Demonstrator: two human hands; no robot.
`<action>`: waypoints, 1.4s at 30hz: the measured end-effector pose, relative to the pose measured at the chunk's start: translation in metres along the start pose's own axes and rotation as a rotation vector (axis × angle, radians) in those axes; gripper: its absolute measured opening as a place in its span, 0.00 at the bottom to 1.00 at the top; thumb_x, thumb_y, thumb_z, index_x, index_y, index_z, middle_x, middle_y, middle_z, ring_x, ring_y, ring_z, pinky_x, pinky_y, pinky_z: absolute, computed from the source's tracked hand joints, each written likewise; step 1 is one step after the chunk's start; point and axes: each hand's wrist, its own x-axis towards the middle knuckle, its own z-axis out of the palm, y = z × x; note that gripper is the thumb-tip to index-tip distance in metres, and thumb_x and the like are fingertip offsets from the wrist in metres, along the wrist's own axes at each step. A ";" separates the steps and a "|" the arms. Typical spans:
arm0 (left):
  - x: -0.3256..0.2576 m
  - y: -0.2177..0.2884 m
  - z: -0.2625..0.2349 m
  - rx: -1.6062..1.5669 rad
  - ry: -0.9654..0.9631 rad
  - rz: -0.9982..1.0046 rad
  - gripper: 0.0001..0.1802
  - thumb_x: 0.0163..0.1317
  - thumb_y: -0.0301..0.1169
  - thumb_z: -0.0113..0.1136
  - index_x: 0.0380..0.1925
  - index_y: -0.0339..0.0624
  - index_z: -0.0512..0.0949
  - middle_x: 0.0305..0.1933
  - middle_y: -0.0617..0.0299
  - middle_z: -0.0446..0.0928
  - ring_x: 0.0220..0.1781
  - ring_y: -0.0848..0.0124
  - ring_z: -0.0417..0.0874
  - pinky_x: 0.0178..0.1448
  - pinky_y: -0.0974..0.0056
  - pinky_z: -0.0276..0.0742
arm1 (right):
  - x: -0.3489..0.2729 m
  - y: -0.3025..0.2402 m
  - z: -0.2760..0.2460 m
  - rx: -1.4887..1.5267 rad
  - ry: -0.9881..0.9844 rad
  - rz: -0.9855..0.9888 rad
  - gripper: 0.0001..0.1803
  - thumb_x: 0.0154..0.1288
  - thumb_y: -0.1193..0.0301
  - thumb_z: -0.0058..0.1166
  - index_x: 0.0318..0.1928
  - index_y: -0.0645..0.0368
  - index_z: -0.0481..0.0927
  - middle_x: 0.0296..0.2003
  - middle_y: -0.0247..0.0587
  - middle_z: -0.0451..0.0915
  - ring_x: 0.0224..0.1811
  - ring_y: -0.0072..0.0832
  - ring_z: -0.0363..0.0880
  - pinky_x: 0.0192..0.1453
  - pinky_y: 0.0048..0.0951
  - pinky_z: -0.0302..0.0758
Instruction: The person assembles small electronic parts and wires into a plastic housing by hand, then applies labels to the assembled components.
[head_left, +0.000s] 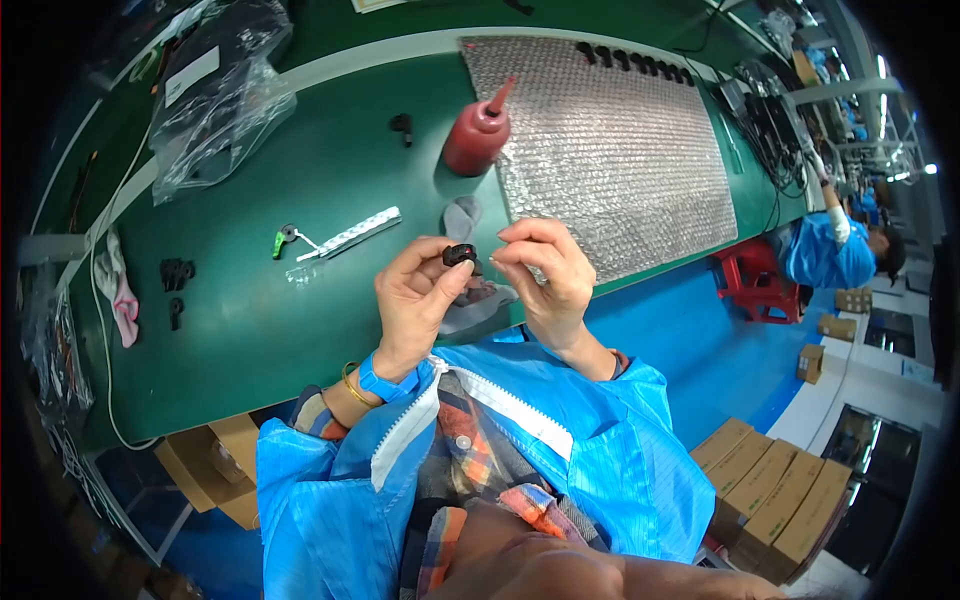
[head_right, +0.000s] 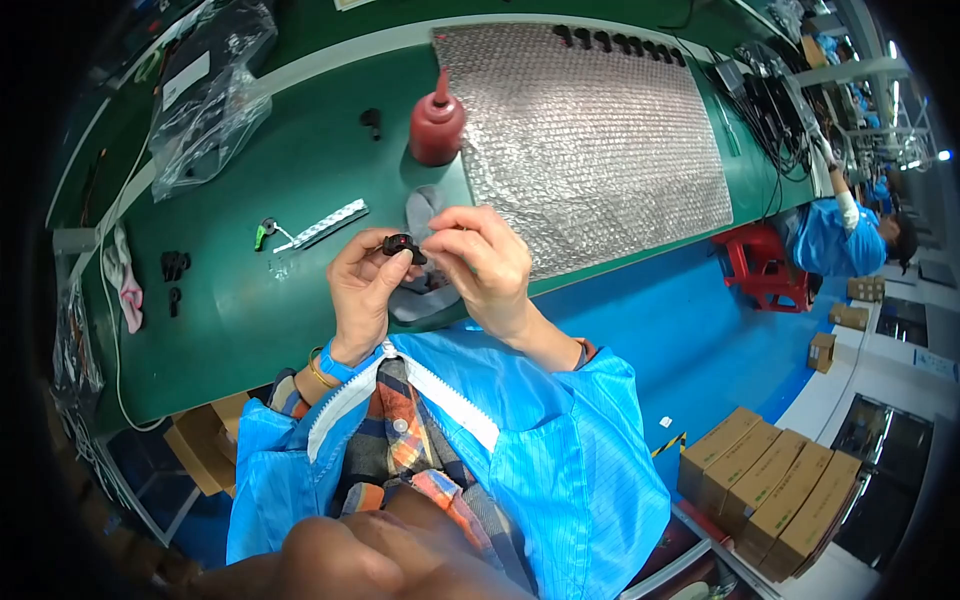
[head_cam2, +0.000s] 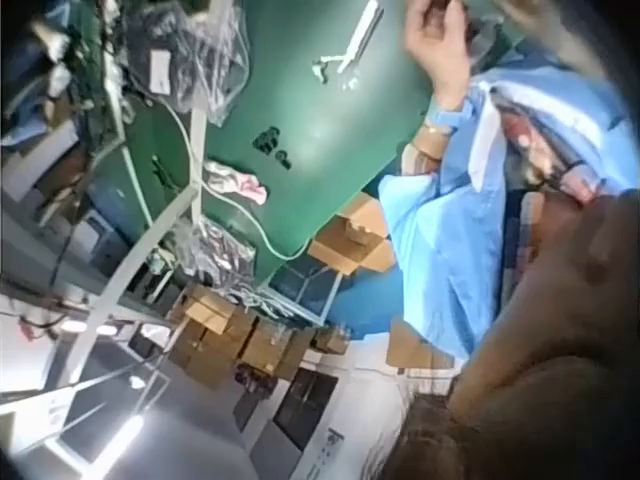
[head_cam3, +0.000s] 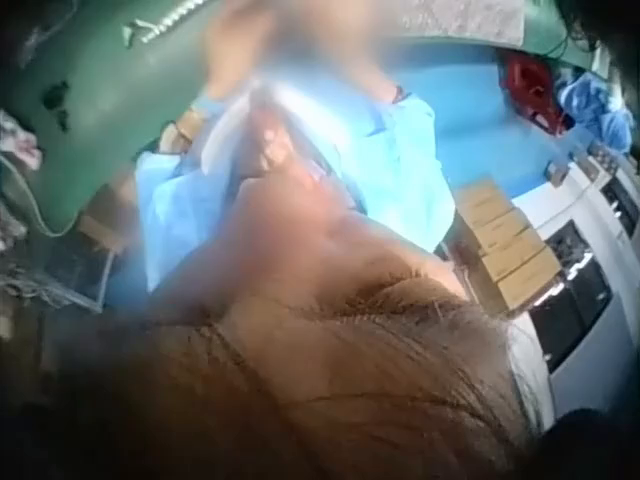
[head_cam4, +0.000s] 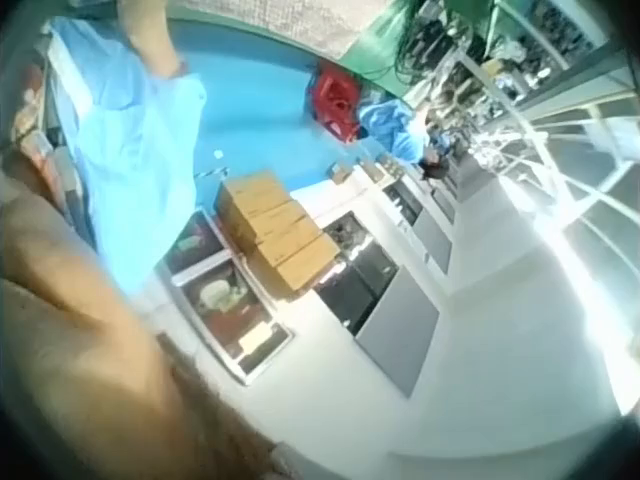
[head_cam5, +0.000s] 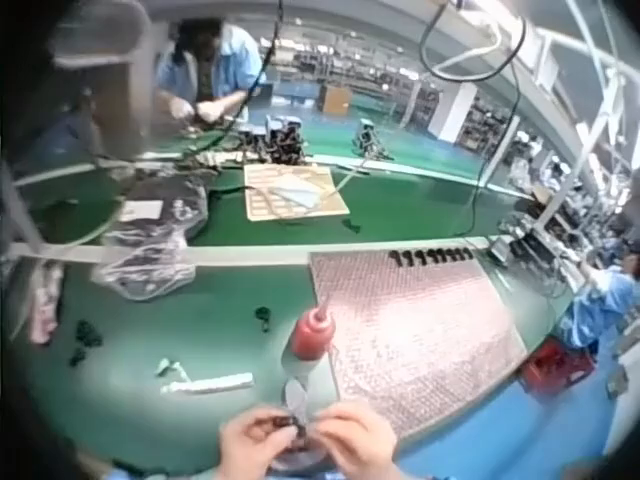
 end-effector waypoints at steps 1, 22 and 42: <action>0.001 -0.001 0.005 0.003 -0.016 0.006 0.12 0.52 0.17 0.59 0.38 0.34 0.73 0.42 0.58 0.74 0.35 0.71 0.80 0.42 0.74 0.78 | -0.001 0.002 -0.002 -0.039 0.047 -0.076 0.10 0.44 0.82 0.61 0.29 0.56 0.79 0.34 0.37 0.76 0.34 0.29 0.71 0.37 0.27 0.70; 0.002 -0.013 0.032 0.262 -0.144 0.178 0.10 0.47 0.13 0.61 0.30 0.34 0.75 0.33 0.64 0.73 0.28 0.80 0.74 0.34 0.80 0.72 | -0.018 0.024 -0.022 -0.315 0.255 -0.504 0.10 0.42 0.77 0.61 0.29 0.53 0.82 0.31 0.29 0.71 0.30 0.21 0.65 0.30 0.19 0.68; 0.000 -0.011 0.036 0.243 -0.158 0.183 0.08 0.47 0.14 0.62 0.28 0.35 0.76 0.31 0.65 0.74 0.26 0.82 0.72 0.30 0.82 0.69 | -0.018 0.020 -0.027 -0.377 0.243 -0.569 0.09 0.43 0.77 0.60 0.30 0.54 0.82 0.31 0.30 0.71 0.29 0.21 0.65 0.30 0.19 0.67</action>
